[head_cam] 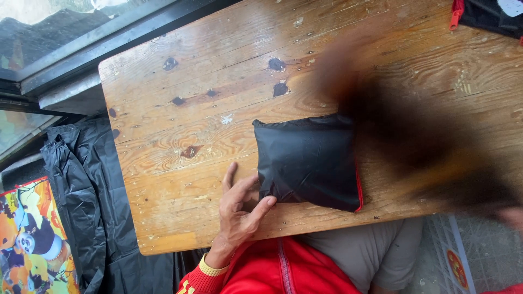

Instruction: Folding a black raincoat on a wooden table and packing it into a small storage pouch.

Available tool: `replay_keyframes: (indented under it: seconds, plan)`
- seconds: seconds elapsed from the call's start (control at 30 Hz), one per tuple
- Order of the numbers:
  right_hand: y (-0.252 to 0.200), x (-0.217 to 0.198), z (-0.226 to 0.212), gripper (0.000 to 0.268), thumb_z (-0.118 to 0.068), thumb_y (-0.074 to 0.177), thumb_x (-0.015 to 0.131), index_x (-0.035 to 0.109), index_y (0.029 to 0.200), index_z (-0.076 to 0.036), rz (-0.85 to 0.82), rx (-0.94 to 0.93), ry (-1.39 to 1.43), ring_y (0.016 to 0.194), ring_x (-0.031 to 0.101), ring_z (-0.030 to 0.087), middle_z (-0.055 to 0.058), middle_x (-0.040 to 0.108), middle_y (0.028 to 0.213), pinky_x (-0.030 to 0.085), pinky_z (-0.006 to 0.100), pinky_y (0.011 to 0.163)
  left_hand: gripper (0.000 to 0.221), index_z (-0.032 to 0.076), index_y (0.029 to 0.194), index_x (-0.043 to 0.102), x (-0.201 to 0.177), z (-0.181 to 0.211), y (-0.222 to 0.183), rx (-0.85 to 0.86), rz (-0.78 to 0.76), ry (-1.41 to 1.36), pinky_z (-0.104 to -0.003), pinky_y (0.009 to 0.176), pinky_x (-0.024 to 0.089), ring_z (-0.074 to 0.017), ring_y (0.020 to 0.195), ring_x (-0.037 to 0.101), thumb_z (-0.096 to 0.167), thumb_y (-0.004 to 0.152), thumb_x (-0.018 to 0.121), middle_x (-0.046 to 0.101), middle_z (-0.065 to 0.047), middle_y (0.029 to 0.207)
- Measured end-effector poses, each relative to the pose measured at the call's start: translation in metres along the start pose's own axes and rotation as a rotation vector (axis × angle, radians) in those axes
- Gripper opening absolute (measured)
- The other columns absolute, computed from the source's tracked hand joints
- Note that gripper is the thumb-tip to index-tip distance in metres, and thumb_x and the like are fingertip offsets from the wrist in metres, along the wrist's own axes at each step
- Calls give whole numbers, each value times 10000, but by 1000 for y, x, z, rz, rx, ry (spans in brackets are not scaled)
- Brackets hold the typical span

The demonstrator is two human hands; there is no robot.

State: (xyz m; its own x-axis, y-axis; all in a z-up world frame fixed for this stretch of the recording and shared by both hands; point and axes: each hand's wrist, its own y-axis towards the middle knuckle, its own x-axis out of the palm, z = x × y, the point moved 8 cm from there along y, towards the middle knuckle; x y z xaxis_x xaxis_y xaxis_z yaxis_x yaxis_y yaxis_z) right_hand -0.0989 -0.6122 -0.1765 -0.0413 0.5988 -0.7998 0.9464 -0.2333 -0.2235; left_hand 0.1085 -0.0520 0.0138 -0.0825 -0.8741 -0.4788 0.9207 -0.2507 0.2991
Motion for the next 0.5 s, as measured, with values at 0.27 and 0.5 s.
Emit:
replay_keyframes:
  seconds: [0.27,0.5]
  plan:
    - [71,-65,-337,132,-132,937,695,725,1013,-28,142,-255,-61,629,512,217,109,606,719,380,333,662,410,-23,1088,629,-1,-8,-3,-19,26,-11,-487,1165,269,-85,675,614,205,777,767,561,20,530]
    - [68,-52,-361,182,-239,828,685,742,990,-178,38,-372,-173,706,658,151,-34,710,830,475,293,669,530,29,1206,501,-5,-30,-17,-34,128,66,-434,1119,327,-145,866,470,182,783,781,450,-22,928]
